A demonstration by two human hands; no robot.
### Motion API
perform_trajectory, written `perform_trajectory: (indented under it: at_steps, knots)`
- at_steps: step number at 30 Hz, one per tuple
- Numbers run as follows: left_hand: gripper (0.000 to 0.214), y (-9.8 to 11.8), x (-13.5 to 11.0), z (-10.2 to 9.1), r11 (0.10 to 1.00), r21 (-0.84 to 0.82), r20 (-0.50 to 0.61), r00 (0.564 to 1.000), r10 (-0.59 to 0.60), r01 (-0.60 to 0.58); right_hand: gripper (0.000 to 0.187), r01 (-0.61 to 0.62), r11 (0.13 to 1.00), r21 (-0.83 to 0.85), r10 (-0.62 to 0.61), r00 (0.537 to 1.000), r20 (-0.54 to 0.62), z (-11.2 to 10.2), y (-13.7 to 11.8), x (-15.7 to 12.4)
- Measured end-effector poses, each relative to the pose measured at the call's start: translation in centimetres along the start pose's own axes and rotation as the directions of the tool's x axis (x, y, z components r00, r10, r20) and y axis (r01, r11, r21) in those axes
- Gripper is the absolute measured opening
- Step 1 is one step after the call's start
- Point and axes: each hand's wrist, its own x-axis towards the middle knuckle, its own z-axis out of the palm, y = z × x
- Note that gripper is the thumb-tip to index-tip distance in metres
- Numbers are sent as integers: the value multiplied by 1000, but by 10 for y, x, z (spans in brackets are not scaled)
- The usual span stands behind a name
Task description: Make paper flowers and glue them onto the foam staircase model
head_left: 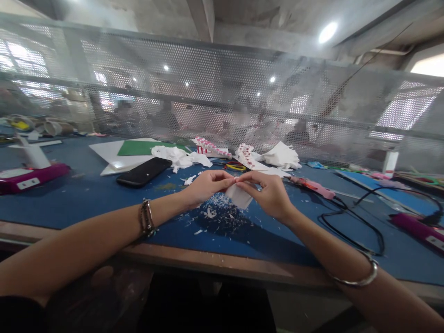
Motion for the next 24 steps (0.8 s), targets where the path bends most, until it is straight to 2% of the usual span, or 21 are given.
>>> perform_trajectory:
  at_steps: [4, 10, 16, 20, 24]
  knots:
    - [11, 1, -1, 1, 998, 55, 7, 1000, 28, -28, 12, 67, 992, -108, -63, 997, 37, -1, 1, 1]
    - [12, 3, -2, 0, 980, 188, 2, 998, 68, -67, 12, 51, 993, -110, -44, 997, 63, -1, 2, 2]
    - [16, 4, -3, -2, 953, 240, 41, 982, 182, -186, 14, 56, 993, -106, -53, 998, 34, -2, 0, 1]
    - [18, 1, 0, -4, 927, 284, 33, 969, 246, -245, 13, -2, 1000, -25, 2, 1000, -5, 0, 1, 0]
    - [14, 2, 1, -5, 940, 234, 51, 968, 245, -250, 12, -71, 986, 151, 65, 997, 42, -1, 1, 1]
